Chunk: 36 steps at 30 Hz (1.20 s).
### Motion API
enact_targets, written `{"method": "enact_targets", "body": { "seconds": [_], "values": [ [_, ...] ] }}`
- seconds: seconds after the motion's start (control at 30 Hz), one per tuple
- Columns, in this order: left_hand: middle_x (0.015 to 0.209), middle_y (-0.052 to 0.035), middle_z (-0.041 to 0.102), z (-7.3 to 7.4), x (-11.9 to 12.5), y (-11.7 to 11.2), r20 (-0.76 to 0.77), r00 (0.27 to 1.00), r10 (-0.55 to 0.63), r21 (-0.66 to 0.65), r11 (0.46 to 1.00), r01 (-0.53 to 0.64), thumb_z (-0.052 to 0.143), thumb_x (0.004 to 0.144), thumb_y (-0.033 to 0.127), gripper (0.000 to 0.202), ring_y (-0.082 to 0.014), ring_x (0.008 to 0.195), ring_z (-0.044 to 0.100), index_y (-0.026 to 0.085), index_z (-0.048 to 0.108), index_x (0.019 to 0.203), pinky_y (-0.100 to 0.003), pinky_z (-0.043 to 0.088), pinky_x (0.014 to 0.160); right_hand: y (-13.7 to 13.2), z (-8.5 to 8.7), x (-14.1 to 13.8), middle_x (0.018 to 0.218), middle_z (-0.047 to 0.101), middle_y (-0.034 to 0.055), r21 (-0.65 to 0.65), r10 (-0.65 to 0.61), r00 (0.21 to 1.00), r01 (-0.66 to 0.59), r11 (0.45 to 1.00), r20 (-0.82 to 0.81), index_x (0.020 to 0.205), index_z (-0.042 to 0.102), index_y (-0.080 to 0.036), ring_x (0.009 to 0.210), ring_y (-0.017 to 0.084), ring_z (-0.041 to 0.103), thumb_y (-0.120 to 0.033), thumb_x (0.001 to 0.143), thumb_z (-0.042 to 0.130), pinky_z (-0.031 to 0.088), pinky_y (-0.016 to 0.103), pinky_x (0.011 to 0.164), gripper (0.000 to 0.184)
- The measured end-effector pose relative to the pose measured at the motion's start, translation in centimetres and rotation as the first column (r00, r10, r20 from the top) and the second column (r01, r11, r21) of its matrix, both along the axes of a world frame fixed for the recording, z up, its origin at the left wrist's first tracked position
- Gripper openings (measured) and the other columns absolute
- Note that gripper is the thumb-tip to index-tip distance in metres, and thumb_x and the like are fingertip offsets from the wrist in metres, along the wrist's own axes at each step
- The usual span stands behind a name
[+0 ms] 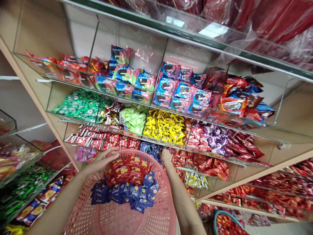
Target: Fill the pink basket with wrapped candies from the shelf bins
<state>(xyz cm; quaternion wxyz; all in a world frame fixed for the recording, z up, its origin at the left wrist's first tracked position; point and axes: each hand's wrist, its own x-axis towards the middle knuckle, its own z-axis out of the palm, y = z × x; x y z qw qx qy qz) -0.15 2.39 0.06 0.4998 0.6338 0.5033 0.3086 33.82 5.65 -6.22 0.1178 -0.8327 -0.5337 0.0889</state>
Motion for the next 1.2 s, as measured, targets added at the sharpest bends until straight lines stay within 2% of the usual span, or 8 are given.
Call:
{"method": "enact_targets", "body": {
  "seconds": [0.23,0.6,0.77,0.93,1.03,1.1,1.13,1.2],
  "values": [
    [0.114,-0.0055,0.062,0.1,0.0,-0.1,0.003,1.000,-0.011,0.009,1.000,0.011,0.056,0.069,0.058,0.058,-0.0229,0.109,0.055,0.026,0.054,0.118,-0.033,0.040,0.095,0.7,0.0,-0.4,0.100,0.064,0.0192,-0.116,0.036,0.990,-0.020,0.993,0.139,0.114,0.053,-0.012,0.097,0.027,0.061,-0.035,0.082,0.056,0.045,0.032,0.077,0.040],
    [0.112,-0.0052,0.063,-0.5,-0.1,0.3,0.011,1.000,-0.004,0.006,1.000,0.004,0.058,0.067,0.058,0.059,-0.0220,0.106,0.056,0.025,0.055,0.116,-0.033,0.039,0.096,0.1,-0.4,-0.9,0.096,0.063,0.0253,-0.135,0.046,0.968,-0.013,0.991,0.248,0.108,0.056,-0.004,0.094,0.026,0.063,-0.021,0.085,0.049,0.047,0.032,0.075,0.029],
    [0.110,-0.0053,0.063,-0.7,0.0,0.4,0.021,0.999,-0.028,0.013,1.000,0.028,0.058,0.069,0.057,0.058,-0.0213,0.106,0.056,0.024,0.053,0.116,-0.032,0.039,0.095,-0.9,1.0,-1.0,0.094,0.065,0.0225,-0.118,0.066,0.962,-0.036,0.992,0.266,0.097,0.061,-0.007,0.093,0.025,0.063,-0.011,0.084,0.046,0.046,0.030,0.075,0.021],
    [0.108,-0.0051,0.064,-0.8,0.1,0.4,0.009,1.000,-0.027,0.030,0.999,0.027,0.058,0.070,0.055,0.056,-0.0207,0.104,0.057,0.023,0.055,0.115,-0.032,0.040,0.094,-4.7,3.3,-2.0,0.089,0.065,0.0182,-0.030,0.082,0.959,-0.077,0.997,0.271,0.105,0.055,-0.011,0.086,0.026,0.064,-0.024,0.086,0.043,0.045,0.031,0.069,0.026],
    [0.107,-0.0043,0.065,-0.6,0.1,0.2,0.005,0.999,-0.033,0.042,0.999,0.032,0.057,0.070,0.054,0.052,-0.0209,0.103,0.058,0.024,0.057,0.113,-0.033,0.040,0.094,-7.3,4.8,-3.8,0.080,0.066,0.0110,0.144,0.138,0.982,-0.156,0.977,0.127,0.099,0.056,-0.017,0.073,0.021,0.064,-0.029,0.085,0.042,0.042,0.027,0.061,0.023],
    [0.107,-0.0033,0.065,-0.5,0.1,0.2,0.006,0.998,-0.061,0.061,0.996,0.060,0.056,0.072,0.054,0.047,-0.0210,0.103,0.057,0.024,0.061,0.108,-0.033,0.040,0.093,-8.6,5.6,-5.6,0.072,0.064,0.0056,0.268,0.274,0.954,-0.234,0.935,-0.123,0.092,0.057,-0.018,0.060,0.016,0.060,-0.031,0.083,0.043,0.040,0.024,0.055,0.021],
    [0.105,-0.0030,0.066,-0.5,0.2,0.2,0.001,0.997,-0.079,0.075,0.994,0.079,0.055,0.072,0.054,0.044,-0.0211,0.102,0.058,0.023,0.064,0.102,-0.033,0.041,0.093,-9.0,5.9,-6.6,0.068,0.062,0.0029,0.304,0.358,0.887,-0.269,0.914,-0.293,0.091,0.057,-0.018,0.053,0.013,0.057,-0.033,0.082,0.044,0.039,0.023,0.051,0.021],
    [0.100,-0.0030,0.067,-0.6,0.2,0.2,-0.014,0.994,-0.108,0.105,0.988,0.109,0.053,0.073,0.055,0.040,-0.0211,0.098,0.059,0.021,0.069,0.090,-0.033,0.041,0.091,-9.4,6.3,-9.0,0.061,0.058,-0.0024,0.315,0.446,0.632,-0.315,0.895,-0.633,0.090,0.057,-0.018,0.042,0.009,0.050,-0.035,0.080,0.046,0.034,0.020,0.043,0.022]
  ]
}}
